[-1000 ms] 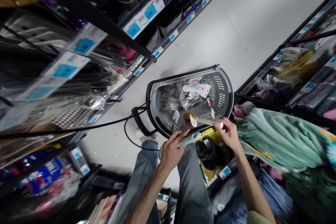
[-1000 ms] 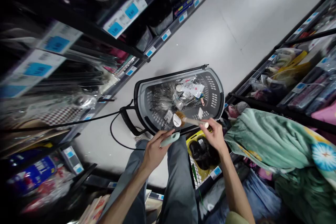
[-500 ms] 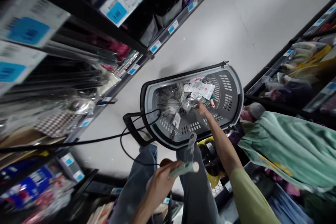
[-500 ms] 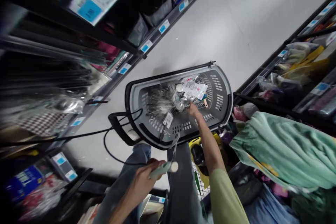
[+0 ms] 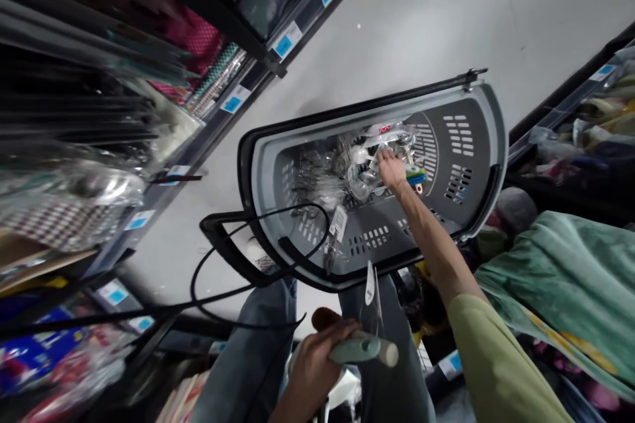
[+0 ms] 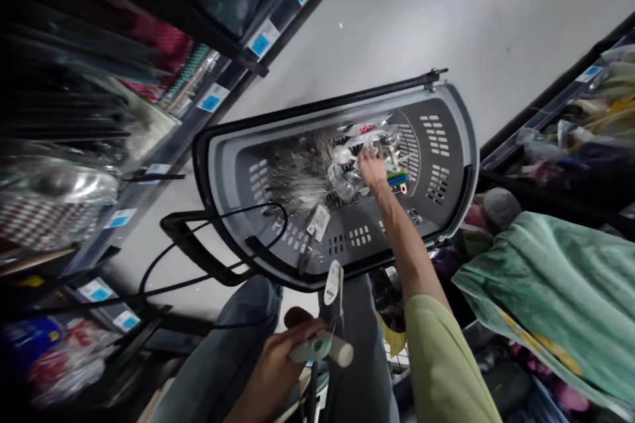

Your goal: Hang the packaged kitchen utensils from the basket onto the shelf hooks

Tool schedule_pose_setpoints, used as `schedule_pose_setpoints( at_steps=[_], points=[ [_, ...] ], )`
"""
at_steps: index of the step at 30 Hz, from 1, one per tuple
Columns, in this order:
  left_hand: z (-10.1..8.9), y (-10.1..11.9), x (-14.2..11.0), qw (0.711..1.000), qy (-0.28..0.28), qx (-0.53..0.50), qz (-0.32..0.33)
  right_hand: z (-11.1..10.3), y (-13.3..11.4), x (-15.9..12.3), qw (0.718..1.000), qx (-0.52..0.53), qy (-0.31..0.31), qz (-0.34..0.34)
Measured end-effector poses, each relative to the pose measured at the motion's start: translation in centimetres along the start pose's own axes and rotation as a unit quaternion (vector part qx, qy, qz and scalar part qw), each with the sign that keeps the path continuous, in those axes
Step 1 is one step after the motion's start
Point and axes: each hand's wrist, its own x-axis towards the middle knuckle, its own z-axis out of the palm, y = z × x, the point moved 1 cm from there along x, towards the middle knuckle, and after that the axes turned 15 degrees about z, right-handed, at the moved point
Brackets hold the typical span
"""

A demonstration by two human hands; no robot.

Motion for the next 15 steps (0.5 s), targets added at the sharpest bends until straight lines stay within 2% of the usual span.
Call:
schedule_pose_setpoints(
  at_steps=[2,4,7,9,11,15],
  points=[
    [0.1,0.2,-0.2,1.0,0.01,0.008,0.015,-1.0,1.0,-3.1,0.999,0.008,-0.032,0.036],
    [0.1,0.8,-0.4,1.0,0.007,0.013,0.024,-2.3,3.1,-6.3,0.993,0.017,-0.047,0.108],
    [0.1,1.9,-0.5,1.0,-0.012,-0.004,0.02,-4.0,7.1,-9.4,0.974,0.063,-0.005,0.219],
    [0.2,2.3,-0.5,1.0,-0.021,-0.012,0.012,-4.6,9.0,-9.6,0.952,0.114,0.0,0.283],
    [0.5,2.4,-0.5,0.999,-0.036,-0.011,-0.001,-4.5,9.9,-8.6,0.928,0.148,-0.03,0.34],
    [1.1,1.8,-0.7,0.999,-0.041,0.006,-0.002,-2.1,9.9,-6.2,0.887,0.173,-0.075,0.421]
  ],
)
